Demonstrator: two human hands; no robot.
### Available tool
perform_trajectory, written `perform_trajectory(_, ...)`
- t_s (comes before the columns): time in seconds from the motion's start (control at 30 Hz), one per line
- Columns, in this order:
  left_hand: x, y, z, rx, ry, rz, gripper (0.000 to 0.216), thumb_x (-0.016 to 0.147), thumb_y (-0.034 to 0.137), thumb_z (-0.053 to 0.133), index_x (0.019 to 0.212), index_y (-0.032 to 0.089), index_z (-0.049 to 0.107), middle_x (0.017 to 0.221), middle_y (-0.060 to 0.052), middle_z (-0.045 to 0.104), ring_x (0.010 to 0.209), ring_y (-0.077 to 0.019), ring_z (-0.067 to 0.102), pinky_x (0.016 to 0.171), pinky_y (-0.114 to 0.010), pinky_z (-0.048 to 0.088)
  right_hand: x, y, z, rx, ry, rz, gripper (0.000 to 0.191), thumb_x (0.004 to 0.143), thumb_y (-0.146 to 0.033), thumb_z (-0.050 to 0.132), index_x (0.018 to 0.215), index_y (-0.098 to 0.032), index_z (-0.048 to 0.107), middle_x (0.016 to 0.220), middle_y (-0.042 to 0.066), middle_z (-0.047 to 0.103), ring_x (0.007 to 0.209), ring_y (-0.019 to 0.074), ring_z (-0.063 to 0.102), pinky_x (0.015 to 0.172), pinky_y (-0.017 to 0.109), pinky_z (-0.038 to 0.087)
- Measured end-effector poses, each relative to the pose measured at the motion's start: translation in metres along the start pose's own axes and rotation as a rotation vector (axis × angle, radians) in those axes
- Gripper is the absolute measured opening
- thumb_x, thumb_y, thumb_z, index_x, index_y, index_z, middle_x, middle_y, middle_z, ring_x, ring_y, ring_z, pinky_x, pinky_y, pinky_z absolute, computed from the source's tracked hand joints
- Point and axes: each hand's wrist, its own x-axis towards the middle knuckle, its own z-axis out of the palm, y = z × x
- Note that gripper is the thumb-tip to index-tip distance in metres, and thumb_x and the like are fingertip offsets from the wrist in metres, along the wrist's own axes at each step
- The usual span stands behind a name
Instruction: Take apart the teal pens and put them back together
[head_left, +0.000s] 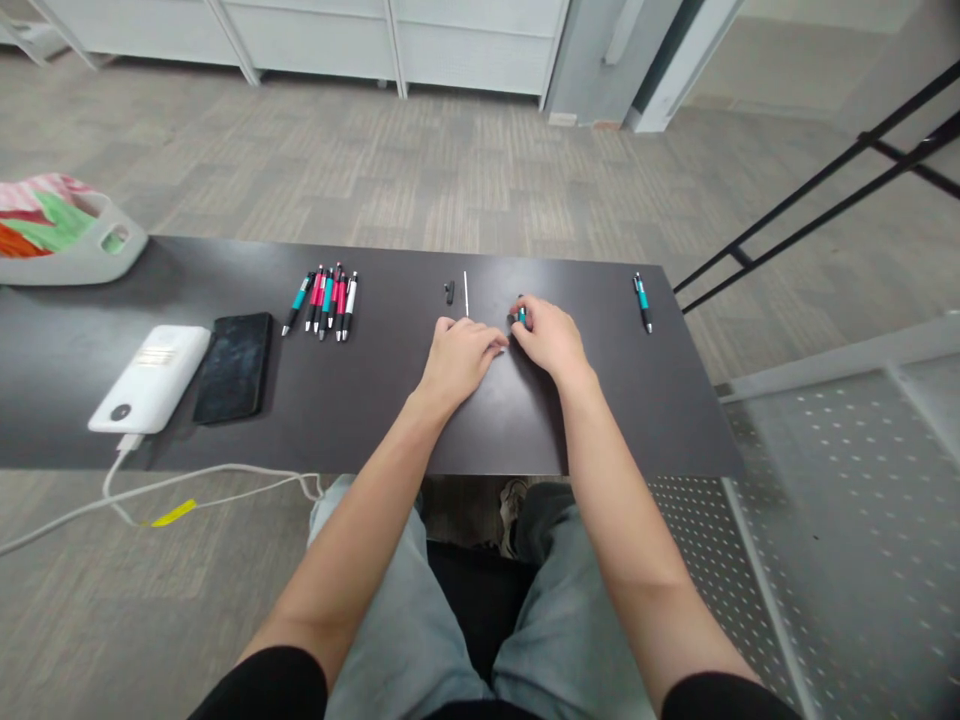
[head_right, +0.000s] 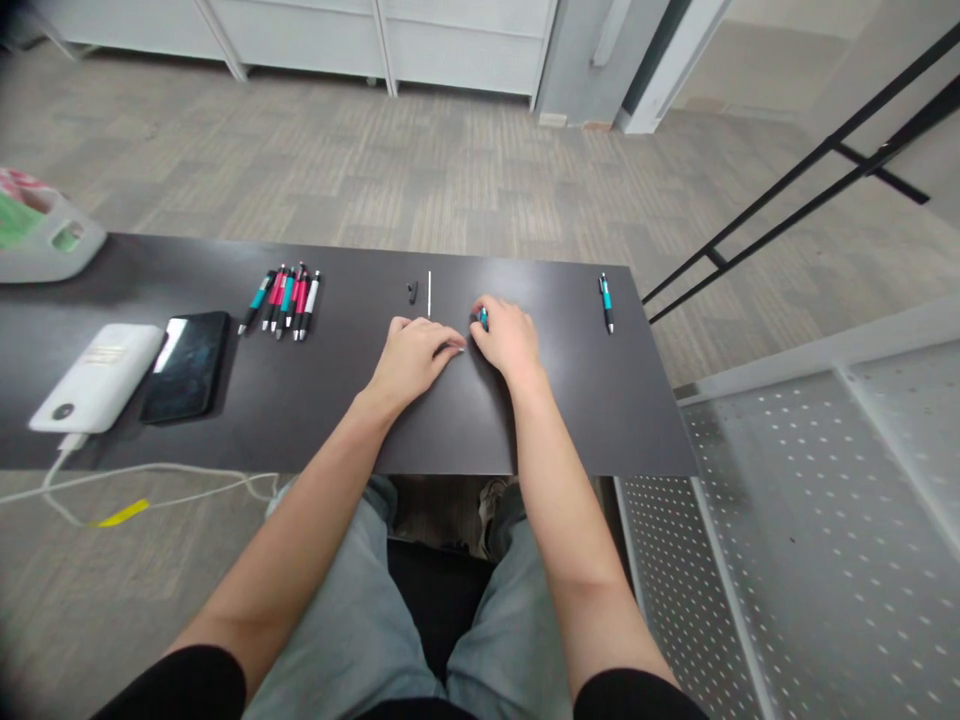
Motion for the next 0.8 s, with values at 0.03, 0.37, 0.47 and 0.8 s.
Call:
perform_trajectory(0.03,-0.002,-0.004,0.002,-0.036,0.028,-0.012,0.042,0.124,0.042,0.055,0.14,0.037,0.093,0.151,-0.009,0.093,0.15,-0.0428,0.079,0.133,-0.073,0.045,0.0,-0.001,-0.002,0.009,-0.022,0.002,0.025,0.102,-0.032,0.067,0.119,-0.038,0.085,0.105,0.012,0.086,0.11,0.047,0.082,0.106,0.067,0.066)
perform_trajectory(0.37,-0.016,-0.059,0.004,-0.535,0.409,-0.061,0.011,0.109,0.033,0.08,0.118,0.027,0.084,0.123,-0.008,0.094,0.114,-0.0296,0.09,0.108,-0.046,0.073,-0.005,0.016,-0.015,0.159,-0.138,-0.1,0.02,0.099,-0.019,0.084,0.116,-0.028,0.083,0.091,0.006,0.079,0.087,0.0343,0.075,0.092,0.05,0.062)
perform_trajectory(0.47,-0.017,-0.065,0.003,-0.601,0.512,-0.044,0.006,0.105,0.029,0.083,0.11,0.027,0.085,0.111,-0.006,0.094,0.103,-0.0276,0.089,0.095,-0.042,0.072,-0.005,0.02,-0.012,0.167,-0.102,-0.168,0.007,0.108,-0.029,0.086,0.114,-0.029,0.081,0.086,0.003,0.071,0.086,0.0318,0.072,0.089,0.047,0.058)
perform_trajectory(0.8,-0.01,-0.051,0.0,-0.645,0.624,-0.003,0.012,0.102,0.023,0.088,0.113,0.027,0.087,0.119,-0.005,0.094,0.11,-0.0253,0.089,0.099,-0.038,0.073,-0.003,-0.006,0.011,0.295,0.005,-0.418,0.023,0.118,-0.052,0.081,0.118,-0.03,0.084,0.122,0.009,0.077,0.094,0.0274,0.067,0.09,0.045,0.06)
